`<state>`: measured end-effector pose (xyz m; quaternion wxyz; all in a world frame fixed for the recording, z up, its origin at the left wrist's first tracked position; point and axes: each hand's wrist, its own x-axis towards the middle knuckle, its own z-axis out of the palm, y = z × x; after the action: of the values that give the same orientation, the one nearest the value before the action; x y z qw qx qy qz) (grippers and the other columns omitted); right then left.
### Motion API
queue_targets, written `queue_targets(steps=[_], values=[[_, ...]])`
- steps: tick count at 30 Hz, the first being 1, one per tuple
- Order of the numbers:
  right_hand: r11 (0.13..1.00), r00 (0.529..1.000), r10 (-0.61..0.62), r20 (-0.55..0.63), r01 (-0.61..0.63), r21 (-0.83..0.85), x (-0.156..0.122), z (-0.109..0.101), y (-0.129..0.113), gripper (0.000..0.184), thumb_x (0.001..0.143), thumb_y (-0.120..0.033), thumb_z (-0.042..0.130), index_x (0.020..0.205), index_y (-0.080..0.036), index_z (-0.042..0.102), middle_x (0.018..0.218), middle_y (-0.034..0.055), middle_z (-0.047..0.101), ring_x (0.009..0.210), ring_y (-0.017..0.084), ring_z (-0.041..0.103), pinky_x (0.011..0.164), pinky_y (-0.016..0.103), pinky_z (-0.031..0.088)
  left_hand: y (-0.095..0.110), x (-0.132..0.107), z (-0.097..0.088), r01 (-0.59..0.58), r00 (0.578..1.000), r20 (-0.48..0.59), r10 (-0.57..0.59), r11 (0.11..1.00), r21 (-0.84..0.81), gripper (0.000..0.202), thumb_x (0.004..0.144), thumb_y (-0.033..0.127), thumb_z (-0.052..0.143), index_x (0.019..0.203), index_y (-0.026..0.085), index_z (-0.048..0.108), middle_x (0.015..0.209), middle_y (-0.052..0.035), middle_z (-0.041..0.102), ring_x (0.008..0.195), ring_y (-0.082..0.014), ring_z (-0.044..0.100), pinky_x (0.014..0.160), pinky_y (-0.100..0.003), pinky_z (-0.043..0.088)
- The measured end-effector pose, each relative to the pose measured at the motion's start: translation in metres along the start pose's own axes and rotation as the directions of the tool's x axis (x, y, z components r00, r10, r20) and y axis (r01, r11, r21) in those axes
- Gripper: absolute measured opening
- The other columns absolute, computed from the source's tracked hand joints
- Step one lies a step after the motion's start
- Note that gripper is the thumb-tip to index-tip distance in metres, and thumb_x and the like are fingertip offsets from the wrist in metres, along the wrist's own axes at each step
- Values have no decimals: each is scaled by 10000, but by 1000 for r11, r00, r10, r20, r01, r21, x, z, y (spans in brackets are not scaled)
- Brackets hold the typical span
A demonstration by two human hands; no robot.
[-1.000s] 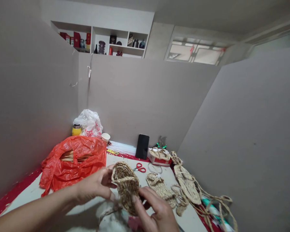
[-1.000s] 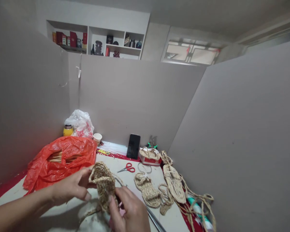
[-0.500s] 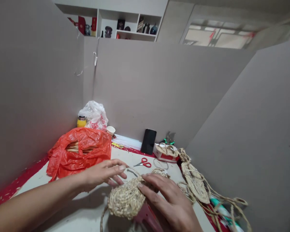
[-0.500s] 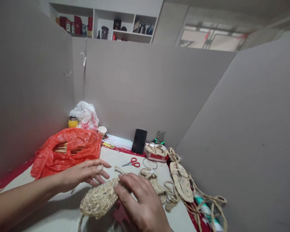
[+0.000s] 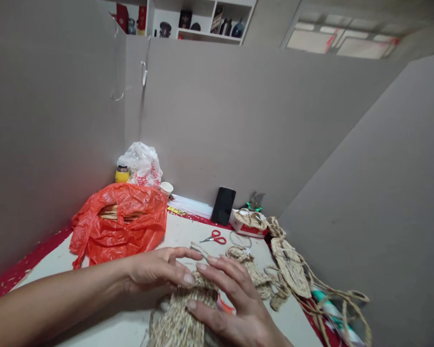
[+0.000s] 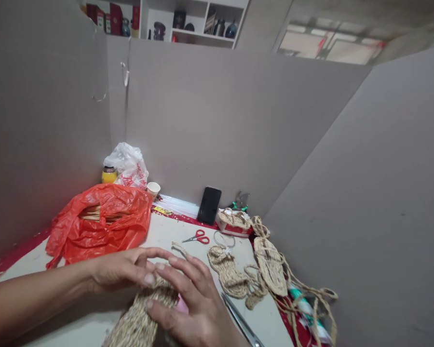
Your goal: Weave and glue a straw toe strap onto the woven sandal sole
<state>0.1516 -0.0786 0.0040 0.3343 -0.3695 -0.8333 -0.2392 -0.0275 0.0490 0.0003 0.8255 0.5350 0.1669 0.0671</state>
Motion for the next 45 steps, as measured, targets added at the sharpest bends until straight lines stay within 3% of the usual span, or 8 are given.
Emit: queue_targets(steps=[4, 8, 11, 14, 21, 25, 34, 45], values=[[999, 999, 42, -19, -42, 10, -2, 3, -1, 244, 904, -158, 572, 1089, -297, 650, 1245, 56, 566, 1224, 226, 464, 1045, 431, 366, -3, 2, 5, -14, 999, -32, 10, 987, -157, 577, 548, 162, 850, 1085, 162, 641, 718, 7, 645, 602, -102, 561, 699, -260, 409], [903, 910, 409, -60, -395, 170, -13, -1, 0, 391, 875, -106, 549, 1248, -220, 559, 1304, 137, 550, 1217, 262, 516, 977, 426, 471, 11, -3, 7, -131, 987, -118, 110, 974, -184, 435, 573, 174, 835, 965, 104, 661, 867, -74, 690, 735, -150, 630, 763, -280, 442], [609, 603, 783, -152, -694, 384, -16, -4, -1, 190, 872, -250, 603, 1055, -228, 651, 1059, 101, 695, 980, 239, 665, 864, 369, 548, 24, -8, 4, -292, 940, -219, 262, 949, -118, 377, 646, 193, 797, 980, 119, 639, 936, -83, 684, 810, -164, 633, 766, -268, 450], [272, 331, 943, -20, -737, 618, -11, -4, -4, 210, 829, -409, 649, 889, -209, 679, 865, 78, 733, 752, 212, 702, 710, 305, 584, 31, -11, 2, -421, 868, -322, 378, 904, -71, 335, 710, 201, 757, 1009, 148, 616, 932, -56, 671, 839, -150, 622, 781, -250, 457], [-120, 274, 882, 384, -658, 743, 2, 10, -15, 376, 676, -435, 798, 909, -164, 678, 854, 85, 742, 778, 211, 679, 681, 272, 539, 16, -7, 11, -531, 782, -405, 473, 847, -35, 324, 742, 224, 749, 1014, 171, 581, 930, -39, 675, 850, -146, 618, 830, -269, 483], [-190, 173, 913, 370, -622, 760, -1, 13, -10, 399, 668, -410, 816, 943, -187, 632, 699, 7, 718, 596, 142, 637, 566, 220, 507, 5, -4, 14, -549, 749, -420, 512, 835, 40, 341, 734, 263, 757, 998, 169, 564, 952, -47, 674, 878, -171, 620, 831, -300, 487], [119, 212, 976, 43, -694, 710, -1, -9, 3, 354, 654, -411, 805, 883, -183, 660, 773, 52, 719, 672, 181, 663, 556, 234, 549, 10, -4, 9, -344, 893, -239, 382, 920, 187, 386, 734, 354, 729, 1019, 184, 532, 907, -27, 652, 854, -177, 599, 790, -304, 445], [253, 424, 892, 158, -757, 602, -10, 1, -8, 178, 783, -327, 711, 897, -194, 675, 792, 60, 724, 675, 199, 692, 578, 261, 577, 5, -10, 15, -246, 927, -169, 336, 882, 403, 251, 706, 358, 711, 803, 143, 624, 726, 18, 579, 676, -117, 487, 631, -230, 384]])
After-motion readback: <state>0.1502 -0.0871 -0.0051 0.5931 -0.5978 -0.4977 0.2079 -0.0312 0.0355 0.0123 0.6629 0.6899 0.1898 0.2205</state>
